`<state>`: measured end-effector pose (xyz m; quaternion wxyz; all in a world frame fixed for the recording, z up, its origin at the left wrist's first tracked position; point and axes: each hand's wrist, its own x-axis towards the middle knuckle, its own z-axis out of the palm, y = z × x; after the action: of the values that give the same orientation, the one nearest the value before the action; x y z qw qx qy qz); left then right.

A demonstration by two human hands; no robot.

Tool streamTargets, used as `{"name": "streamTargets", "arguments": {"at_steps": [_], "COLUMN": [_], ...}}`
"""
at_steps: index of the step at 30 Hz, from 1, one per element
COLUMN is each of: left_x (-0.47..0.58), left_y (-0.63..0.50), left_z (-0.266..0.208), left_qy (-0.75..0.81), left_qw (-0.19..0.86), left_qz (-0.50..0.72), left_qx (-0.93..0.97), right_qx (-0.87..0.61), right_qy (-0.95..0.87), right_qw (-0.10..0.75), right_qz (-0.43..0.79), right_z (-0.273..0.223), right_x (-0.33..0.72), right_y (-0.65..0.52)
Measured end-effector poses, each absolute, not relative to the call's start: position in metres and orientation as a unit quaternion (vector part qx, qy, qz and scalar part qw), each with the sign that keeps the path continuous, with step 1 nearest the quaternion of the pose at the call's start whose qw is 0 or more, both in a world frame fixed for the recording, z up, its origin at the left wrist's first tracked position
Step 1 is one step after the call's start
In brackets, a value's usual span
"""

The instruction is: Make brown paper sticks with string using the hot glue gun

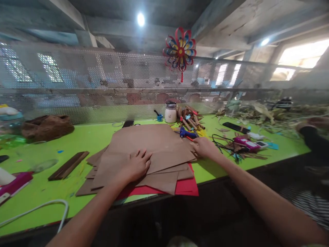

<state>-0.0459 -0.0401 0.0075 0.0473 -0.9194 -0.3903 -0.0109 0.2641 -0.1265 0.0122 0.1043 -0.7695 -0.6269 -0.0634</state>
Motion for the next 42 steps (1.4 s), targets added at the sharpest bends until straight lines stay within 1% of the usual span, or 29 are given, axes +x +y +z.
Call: {"name": "streamTargets", "arguments": {"at_steps": [3,5,9,15,18,20,22,26,29,33,37,42], "left_x": [-0.023,-0.003,0.025,0.026,0.025,0.026,0.026,0.025,0.024,0.024,0.025,0.028], "left_y": [-0.039,-0.036,-0.032,-0.034,-0.037,-0.039,-0.040,-0.043,-0.044,-0.044,-0.045,-0.046], "left_z": [0.028,0.036,0.027,-0.004,-0.008,-0.007,-0.006,-0.006,-0.007,-0.008,-0.006,0.000], "left_qy": [-0.362,-0.413,-0.435,-0.461,-0.463,-0.463,-0.465,-0.461,-0.461,-0.466,-0.469,-0.473], "left_qw": [0.058,0.065,0.089,0.134,0.119,0.112,0.111,0.114,0.112,0.104,0.090,0.063], "left_qz": [0.027,0.026,-0.059,-0.160,-0.160,-0.156,-0.154,-0.158,-0.161,-0.160,-0.153,-0.127], "left_qx": [-0.930,-0.908,-0.894,-0.863,-0.864,-0.865,-0.865,-0.866,-0.866,-0.864,-0.865,-0.869], "right_qx": [-0.811,-0.825,-0.835,-0.836,-0.788,-0.738,-0.712,-0.725,-0.697,-0.636,-0.610,-0.610], "right_qy": [-0.573,-0.554,-0.536,-0.520,-0.566,-0.623,-0.663,-0.671,-0.709,-0.764,-0.776,-0.765], "right_qw": [0.097,0.091,0.105,0.167,0.229,0.242,0.218,0.139,0.101,0.106,0.123,0.096], "right_qz": [-0.071,-0.071,-0.065,-0.051,-0.080,-0.087,-0.077,-0.065,-0.034,0.028,0.105,0.182], "right_z": [0.016,0.011,-0.004,-0.011,-0.010,-0.009,-0.007,0.000,0.007,0.011,0.015,0.030], "right_x": [0.293,0.301,0.306,0.323,0.326,0.322,0.314,0.306,0.313,0.330,0.342,0.349], "right_y": [-0.135,-0.136,-0.130,-0.133,-0.140,-0.140,-0.134,-0.113,-0.100,-0.103,-0.127,-0.166]}}
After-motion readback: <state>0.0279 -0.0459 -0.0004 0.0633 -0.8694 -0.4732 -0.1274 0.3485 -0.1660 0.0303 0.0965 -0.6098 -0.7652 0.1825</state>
